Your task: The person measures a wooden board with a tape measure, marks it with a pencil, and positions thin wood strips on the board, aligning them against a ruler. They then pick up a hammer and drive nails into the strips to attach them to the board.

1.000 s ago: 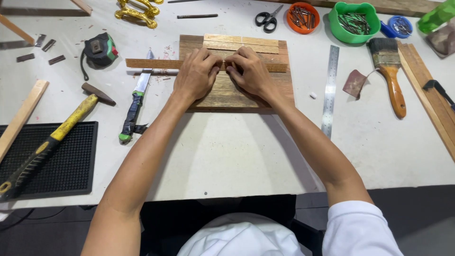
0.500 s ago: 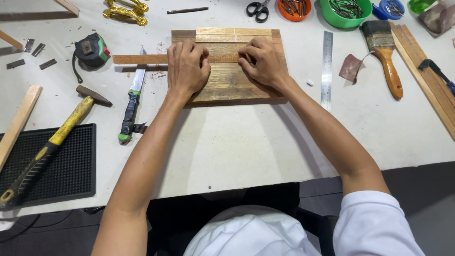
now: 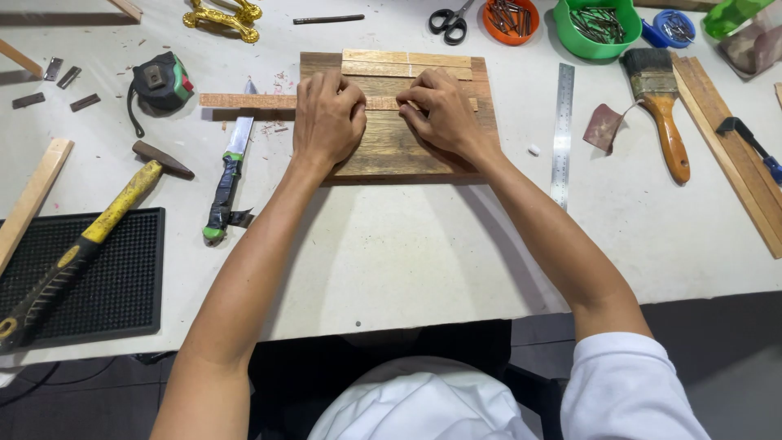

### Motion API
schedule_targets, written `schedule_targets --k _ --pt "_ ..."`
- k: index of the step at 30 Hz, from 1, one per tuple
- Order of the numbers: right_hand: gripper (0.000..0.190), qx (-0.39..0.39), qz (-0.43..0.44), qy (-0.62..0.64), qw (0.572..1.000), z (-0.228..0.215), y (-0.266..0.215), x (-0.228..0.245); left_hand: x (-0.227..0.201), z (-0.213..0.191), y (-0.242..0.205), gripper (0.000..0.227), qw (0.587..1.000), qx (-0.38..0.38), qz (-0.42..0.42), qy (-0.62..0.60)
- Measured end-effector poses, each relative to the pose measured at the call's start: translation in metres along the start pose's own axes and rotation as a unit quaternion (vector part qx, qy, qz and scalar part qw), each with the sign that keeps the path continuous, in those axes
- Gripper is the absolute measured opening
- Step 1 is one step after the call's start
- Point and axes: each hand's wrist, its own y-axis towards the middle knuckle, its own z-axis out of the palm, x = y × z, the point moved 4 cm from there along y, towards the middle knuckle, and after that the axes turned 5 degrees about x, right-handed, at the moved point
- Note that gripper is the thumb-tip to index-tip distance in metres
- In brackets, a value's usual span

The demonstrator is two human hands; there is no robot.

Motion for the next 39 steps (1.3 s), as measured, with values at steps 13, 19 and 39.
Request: schedule_targets --k 13,19,39 --pt "0.011 -0.02 0.012 -0.026 0.999 0.003 -0.002 -0.004 -0.019 -0.014 0.018 0.028 0.987 0.143 0.002 0.075" --pt "0.023 0.035 0.015 -0.06 0.997 -0.015 -0.007 0.026 -0.033 -0.024 0.028 0.043 0.956 0.27 -0.015 0.116" --pt "0.033 0.057 -0.15 -0.067 0.985 0.036 0.062 0.093 0.02 -0.113 -0.077 0.056 0.97 0.135 -0.018 0.203"
